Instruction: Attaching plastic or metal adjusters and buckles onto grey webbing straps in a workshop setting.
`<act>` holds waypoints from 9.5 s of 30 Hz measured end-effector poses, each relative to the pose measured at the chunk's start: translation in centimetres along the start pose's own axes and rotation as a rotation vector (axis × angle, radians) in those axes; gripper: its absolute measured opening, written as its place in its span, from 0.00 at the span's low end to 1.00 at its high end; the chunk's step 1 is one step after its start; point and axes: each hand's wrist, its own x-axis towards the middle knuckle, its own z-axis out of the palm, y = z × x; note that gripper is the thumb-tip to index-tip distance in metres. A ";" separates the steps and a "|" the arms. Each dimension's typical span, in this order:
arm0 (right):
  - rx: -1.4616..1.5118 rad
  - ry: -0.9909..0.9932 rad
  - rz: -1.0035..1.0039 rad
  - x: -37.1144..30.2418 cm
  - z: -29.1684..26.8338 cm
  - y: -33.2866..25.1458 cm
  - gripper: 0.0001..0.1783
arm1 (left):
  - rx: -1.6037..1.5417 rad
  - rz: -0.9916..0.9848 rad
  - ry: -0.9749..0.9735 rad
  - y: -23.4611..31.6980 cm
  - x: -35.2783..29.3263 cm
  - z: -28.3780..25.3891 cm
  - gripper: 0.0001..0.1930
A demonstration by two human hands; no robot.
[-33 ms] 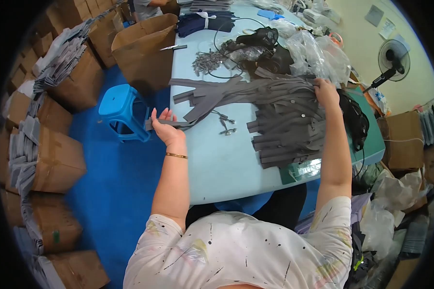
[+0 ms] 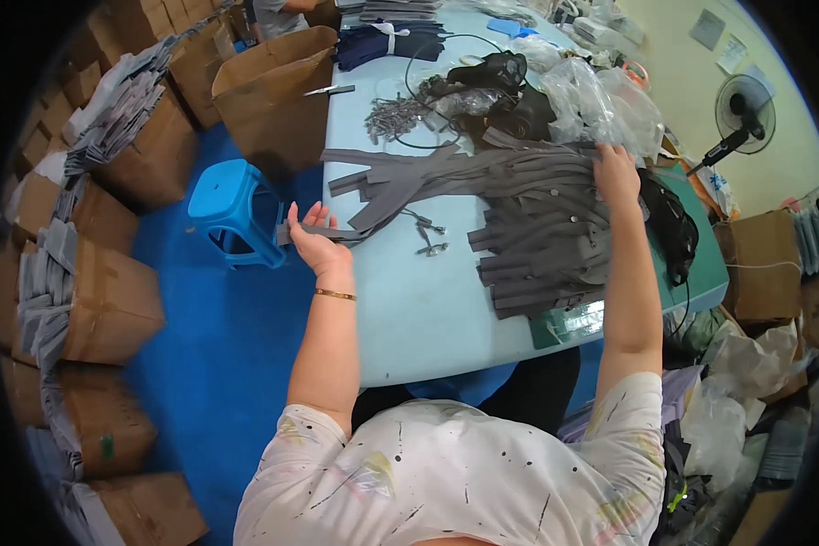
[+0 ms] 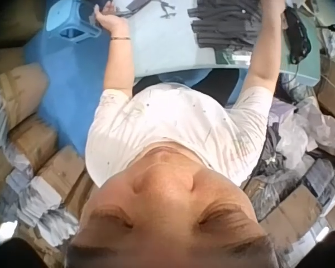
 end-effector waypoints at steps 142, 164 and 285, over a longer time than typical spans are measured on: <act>2.233 -0.937 0.642 -11.0 2.9 -17.7 0.12 | 0.642 -0.485 -0.752 -3.5 -6.1 1.2 0.09; 2.274 -0.920 0.572 -11.1 2.6 -17.8 0.07 | 0.615 -0.512 -0.812 -2.5 -7.1 1.7 0.07; 1.875 -0.663 0.122 -11.7 2.3 -19.0 0.13 | 0.743 -0.318 -0.829 -1.0 -6.6 2.1 0.11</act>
